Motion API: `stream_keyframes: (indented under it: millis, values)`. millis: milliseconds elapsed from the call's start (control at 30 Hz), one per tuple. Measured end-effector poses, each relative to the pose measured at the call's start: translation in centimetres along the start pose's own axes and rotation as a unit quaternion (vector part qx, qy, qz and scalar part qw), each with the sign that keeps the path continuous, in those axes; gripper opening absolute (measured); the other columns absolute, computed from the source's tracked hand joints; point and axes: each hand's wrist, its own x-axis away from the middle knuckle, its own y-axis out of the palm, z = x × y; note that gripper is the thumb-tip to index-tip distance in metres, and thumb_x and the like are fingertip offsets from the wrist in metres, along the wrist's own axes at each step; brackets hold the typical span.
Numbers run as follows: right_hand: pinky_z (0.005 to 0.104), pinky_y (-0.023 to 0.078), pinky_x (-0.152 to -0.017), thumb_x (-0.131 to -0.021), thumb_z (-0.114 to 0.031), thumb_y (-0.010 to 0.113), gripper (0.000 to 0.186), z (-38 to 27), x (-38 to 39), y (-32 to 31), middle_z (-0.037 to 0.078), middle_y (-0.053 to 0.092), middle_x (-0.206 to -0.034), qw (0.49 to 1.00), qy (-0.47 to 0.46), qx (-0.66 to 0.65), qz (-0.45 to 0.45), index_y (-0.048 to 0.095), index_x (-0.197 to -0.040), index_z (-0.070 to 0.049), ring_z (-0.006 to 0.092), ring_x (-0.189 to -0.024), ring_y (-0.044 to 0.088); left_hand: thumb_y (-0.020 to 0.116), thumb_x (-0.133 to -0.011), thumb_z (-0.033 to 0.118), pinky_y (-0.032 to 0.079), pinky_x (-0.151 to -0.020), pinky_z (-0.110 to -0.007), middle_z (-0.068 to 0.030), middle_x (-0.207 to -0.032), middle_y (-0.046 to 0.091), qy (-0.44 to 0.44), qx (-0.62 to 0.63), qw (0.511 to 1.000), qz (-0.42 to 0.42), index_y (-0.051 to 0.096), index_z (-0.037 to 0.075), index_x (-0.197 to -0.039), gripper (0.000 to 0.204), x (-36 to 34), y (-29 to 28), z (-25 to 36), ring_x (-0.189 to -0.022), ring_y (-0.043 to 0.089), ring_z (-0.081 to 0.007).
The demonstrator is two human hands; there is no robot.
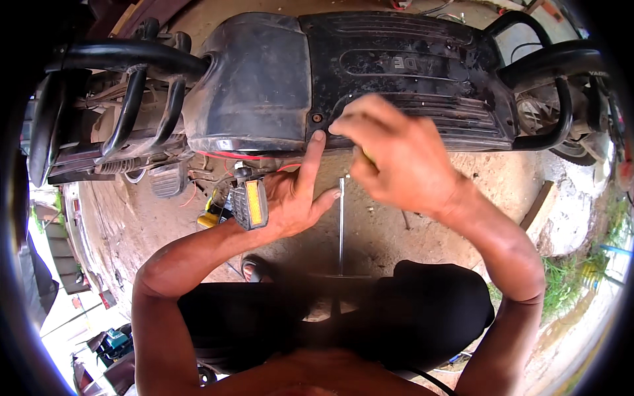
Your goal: The person unscrews several screws from the plastic floorboard of a scooter using a T-handle socket wrench and a screwdriver. They then disconnect electrical wires and use a multimeter to check the voltage, before replacing the screws and tightening them.
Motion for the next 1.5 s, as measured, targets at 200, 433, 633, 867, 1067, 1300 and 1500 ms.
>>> stream_keyframes:
  millis: [200,433,633,867,1067,1300,1500]
  values:
    - [0.031,0.061,-0.063,-0.07,-0.001,0.07,0.054,-0.1,1.7,2.5,0.005,0.061,-0.131,0.993,-0.038,0.086,0.072,0.069,-0.123,-0.005,0.0202,-0.076,0.072,0.078,-0.09,0.026,0.051,-0.096,-0.054,-0.0211,-0.096,0.071,0.014,-0.016,0.999,0.05,0.014,-0.004,-0.161,0.101,-0.5,-0.1,0.6,-0.087,0.07,-0.0418]
    - [0.0332,0.06,-0.063,-0.071,-0.002,0.07,0.05,0.7,2.8,4.0,0.004,0.061,-0.133,0.993,-0.028,0.085,0.07,0.07,-0.12,-0.007,0.0204,-0.071,0.072,0.071,-0.09,0.02,0.056,-0.07,-0.048,-0.0153,-0.087,0.068,0.044,0.094,0.979,-0.176,0.062,0.008,-0.108,0.023,4.2,6.7,3.0,-0.08,0.071,-0.0348]
    - [0.0323,0.059,-0.062,-0.073,-0.004,0.07,0.043,0.6,3.2,4.0,0.004,0.061,-0.132,0.991,-0.033,0.092,0.094,0.072,-0.116,-0.007,0.0204,-0.07,0.071,0.067,-0.092,0.024,0.055,-0.076,-0.053,-0.016,-0.092,0.068,-0.02,0.152,0.917,-0.369,0.061,0.009,-0.101,0.019,10.1,18.6,5.1,-0.085,0.07,-0.0393]
    - [0.0327,0.06,-0.071,-0.072,-0.006,0.072,0.052,0.8,3.4,4.1,0.002,0.059,-0.136,0.992,-0.021,0.09,0.08,0.069,-0.124,-0.008,0.0198,-0.08,0.072,0.069,-0.086,0.024,0.05,-0.067,-0.054,-0.0146,-0.084,0.069,0.067,0.073,0.935,-0.341,0.064,0.01,-0.094,0.017,16.8,22.6,4.0,-0.075,0.069,-0.0371]
    - [0.0305,0.058,-0.066,-0.077,-0.012,0.07,0.04,0.6,3.0,4.0,0.004,0.061,-0.129,0.988,-0.044,0.103,0.105,0.072,-0.116,-0.006,0.0181,-0.07,0.07,0.069,-0.079,0.019,0.051,-0.069,-0.049,-0.0112,-0.078,0.069,0.052,0.015,0.927,-0.371,0.067,0.012,-0.082,0.008,19.3,24.4,5.0,-0.074,0.071,-0.0332]
    - [0.0311,0.058,-0.066,-0.075,-0.011,0.07,0.044,0.9,3.0,4.0,0.007,0.061,-0.133,0.989,-0.046,0.093,0.108,0.07,-0.119,-0.004,0.0184,-0.067,0.069,0.071,-0.075,0.015,0.054,-0.073,-0.053,-0.0176,-0.08,0.071,0.059,0.022,0.936,-0.347,0.072,0.009,-0.085,0.012,15.4,19.8,6.5,-0.074,0.071,-0.0361]
    - [0.0354,0.06,-0.074,-0.07,-0.002,0.069,0.058,0.9,3.6,3.5,0.006,0.057,-0.142,0.996,-0.012,0.057,0.067,0.067,-0.128,-0.006,0.0218,-0.083,0.071,0.068,-0.075,0.007,0.055,-0.082,-0.053,-0.0237,-0.089,0.068,-0.047,0.204,0.821,-0.531,0.072,0.002,-0.089,0.015,6.8,7.6,6.4,-0.086,0.069,-0.0421]
